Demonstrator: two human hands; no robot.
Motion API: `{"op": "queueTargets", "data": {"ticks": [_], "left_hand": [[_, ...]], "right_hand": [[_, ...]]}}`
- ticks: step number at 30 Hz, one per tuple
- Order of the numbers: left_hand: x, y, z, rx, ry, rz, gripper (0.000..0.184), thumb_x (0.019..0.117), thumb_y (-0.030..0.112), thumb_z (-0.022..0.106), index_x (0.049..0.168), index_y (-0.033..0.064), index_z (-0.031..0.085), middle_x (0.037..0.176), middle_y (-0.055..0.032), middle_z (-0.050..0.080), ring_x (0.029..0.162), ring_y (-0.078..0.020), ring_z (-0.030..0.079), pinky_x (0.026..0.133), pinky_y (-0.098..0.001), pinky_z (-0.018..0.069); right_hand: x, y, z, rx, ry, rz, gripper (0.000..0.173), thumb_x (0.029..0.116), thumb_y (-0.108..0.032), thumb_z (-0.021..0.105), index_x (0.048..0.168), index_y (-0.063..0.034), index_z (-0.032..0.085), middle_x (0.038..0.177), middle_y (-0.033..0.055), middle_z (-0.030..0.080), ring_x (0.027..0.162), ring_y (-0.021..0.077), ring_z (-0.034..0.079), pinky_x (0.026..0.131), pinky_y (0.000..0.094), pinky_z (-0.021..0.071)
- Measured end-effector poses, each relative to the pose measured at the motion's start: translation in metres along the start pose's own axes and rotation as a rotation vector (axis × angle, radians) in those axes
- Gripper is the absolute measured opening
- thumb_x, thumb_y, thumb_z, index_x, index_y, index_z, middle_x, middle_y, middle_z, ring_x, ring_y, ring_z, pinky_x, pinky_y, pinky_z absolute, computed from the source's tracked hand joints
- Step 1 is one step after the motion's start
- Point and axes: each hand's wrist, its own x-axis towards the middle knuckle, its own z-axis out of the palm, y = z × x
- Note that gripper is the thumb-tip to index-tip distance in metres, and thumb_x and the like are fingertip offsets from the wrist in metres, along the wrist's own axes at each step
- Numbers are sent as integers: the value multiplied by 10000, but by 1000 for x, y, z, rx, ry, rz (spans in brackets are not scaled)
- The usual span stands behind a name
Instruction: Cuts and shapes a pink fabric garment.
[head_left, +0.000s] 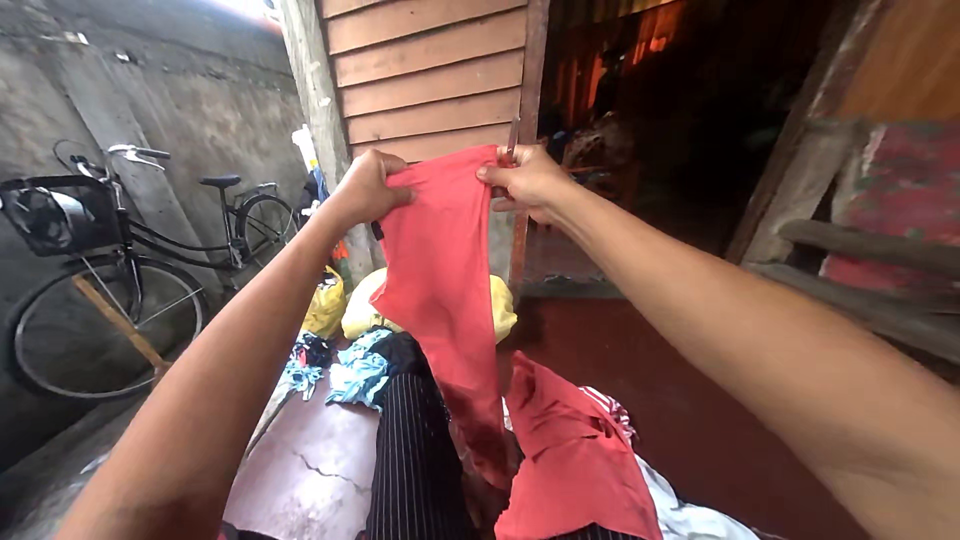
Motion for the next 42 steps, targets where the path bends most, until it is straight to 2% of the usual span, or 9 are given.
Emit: {"op": "queueTargets", "data": {"ticks": [5, 12, 15, 21, 27, 31, 34, 38, 42], "left_hand": [[8, 9, 4, -68, -9, 30, 151, 954, 195, 718, 936, 45, 711, 832, -74, 713, 734, -141, 680, 741, -398, 574], [9, 29, 13, -339, -127, 39, 105, 959, 120, 702, 984, 20, 688, 870, -47, 731, 750, -94, 702, 728, -295, 606], [12, 39, 14, -373, -155, 58, 98, 972, 120, 683, 988, 24, 687, 855, -39, 720, 739, -92, 696, 710, -283, 603], [18, 43, 14, -355, -158, 94, 81, 970, 110, 682, 974, 30, 694, 848, -37, 723, 740, -92, 698, 713, -285, 604], [9, 38, 13, -346, -160, 60, 102, 974, 127, 681, 962, 27, 692, 823, -39, 719, 709, -92, 689, 687, -281, 597], [7, 28, 12, -354, -178, 52, 108, 980, 124, 674, 967, 18, 692, 820, -42, 720, 709, -90, 689, 684, -276, 598], [4, 22, 12, -351, -178, 40, 112, 979, 122, 675, 944, 18, 692, 805, -48, 717, 697, -94, 687, 675, -280, 596], [-2, 14, 11, -327, -194, 22, 92, 979, 105, 670, 962, 19, 697, 809, -45, 716, 693, -89, 679, 672, -277, 589], [-6, 4, 10, -238, -173, 15, 64, 978, 57, 650, 983, 15, 698, 826, -52, 717, 699, -86, 678, 678, -278, 588]], "right_hand": [[-5, 3, -11, -17, 41, 10, 354, 982, -120, 676, 1321, -65, 590, 1136, 141, 657, 938, 234, 687, 768, 424, 600], [-9, 11, -28, -1, 57, 13, 385, 982, -79, 663, 1350, -46, 554, 1158, 159, 633, 962, 250, 686, 779, 426, 608], [-9, 13, -32, -15, 83, -27, 338, 971, -71, 665, 1296, -33, 582, 1123, 159, 648, 933, 242, 696, 753, 419, 615], [-15, 20, -39, -29, 111, -59, 379, 1000, -233, 671, 1321, -60, 570, 1179, 157, 630, 950, 247, 676, 782, 432, 591], [-60, 97, -29, 13, -27, 120, 402, 1080, -381, 491, 1340, -88, 584, 1061, 101, 679, 952, 239, 663, 783, 456, 553], [-88, 157, -4, 103, -140, 206, 408, 1061, -376, 540, 1362, -107, 593, 1233, 124, 659, 1126, 270, 631, 898, 529, 521], [-97, 170, 10, 255, -172, 192, 412, 1041, -414, 570, 1299, -99, 628, 1191, 93, 680, 1077, 210, 658, 902, 466, 550], [-97, 168, 16, 228, -150, 79, 224, 927, -67, 728, 1106, 18, 623, 923, 103, 671, 780, 170, 670, 720, 367, 595], [-89, 167, 9, 112, -65, 65, 184, 932, -39, 723, 1065, 45, 629, 915, 157, 666, 765, 222, 685, 719, 420, 613]]}}
